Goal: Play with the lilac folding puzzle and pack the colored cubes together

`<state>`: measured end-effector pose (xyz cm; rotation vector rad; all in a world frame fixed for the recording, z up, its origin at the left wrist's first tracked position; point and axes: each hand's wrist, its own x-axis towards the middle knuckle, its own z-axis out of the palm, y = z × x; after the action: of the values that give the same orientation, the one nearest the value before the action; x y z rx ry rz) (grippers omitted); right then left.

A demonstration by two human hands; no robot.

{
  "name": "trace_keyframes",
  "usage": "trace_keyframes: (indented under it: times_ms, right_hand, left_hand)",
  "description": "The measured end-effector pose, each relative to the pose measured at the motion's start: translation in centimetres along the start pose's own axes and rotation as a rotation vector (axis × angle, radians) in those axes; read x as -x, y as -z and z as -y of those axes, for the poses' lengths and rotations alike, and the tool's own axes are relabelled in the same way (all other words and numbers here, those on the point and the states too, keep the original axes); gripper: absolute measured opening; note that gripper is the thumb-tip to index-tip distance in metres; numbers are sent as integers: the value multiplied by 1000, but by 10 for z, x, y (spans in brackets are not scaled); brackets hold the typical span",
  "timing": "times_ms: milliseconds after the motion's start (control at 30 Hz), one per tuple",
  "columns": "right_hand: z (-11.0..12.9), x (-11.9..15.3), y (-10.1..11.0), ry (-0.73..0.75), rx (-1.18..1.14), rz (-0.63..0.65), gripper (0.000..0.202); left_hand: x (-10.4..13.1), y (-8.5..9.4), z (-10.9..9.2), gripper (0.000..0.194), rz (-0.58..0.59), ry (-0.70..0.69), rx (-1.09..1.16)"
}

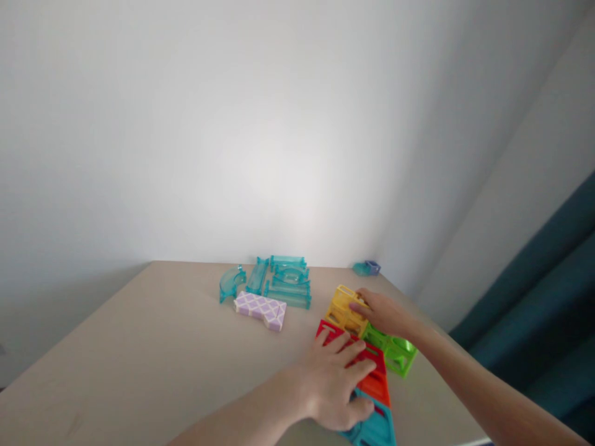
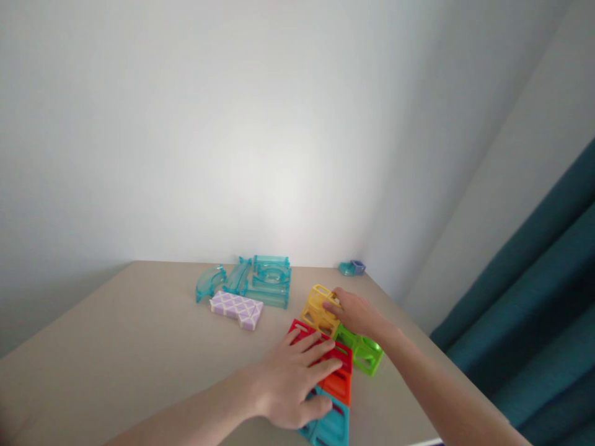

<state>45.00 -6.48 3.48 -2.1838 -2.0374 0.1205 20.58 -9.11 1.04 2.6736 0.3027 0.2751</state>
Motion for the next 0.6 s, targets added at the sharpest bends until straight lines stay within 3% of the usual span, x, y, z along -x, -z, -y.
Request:
trace_keyframes:
  times_ms: [167,300,433,600]
  right_hand:
    - [-17,-3,4,-168,-135,41,49]
    - [-12,26,-6,-233,-254,138,60]
    - [25,65,-34,-249,-579,257,71]
    - [106,82,-77,-197,-815,314,75]
  left_hand:
    - [38,-9,-2,65,-79,106,-65]
    - [94,-13,15,65,-113,247,-243]
    - [159,-3,27,62,-184,452,-436]
    - [215,8,33,58,-295,584,-590]
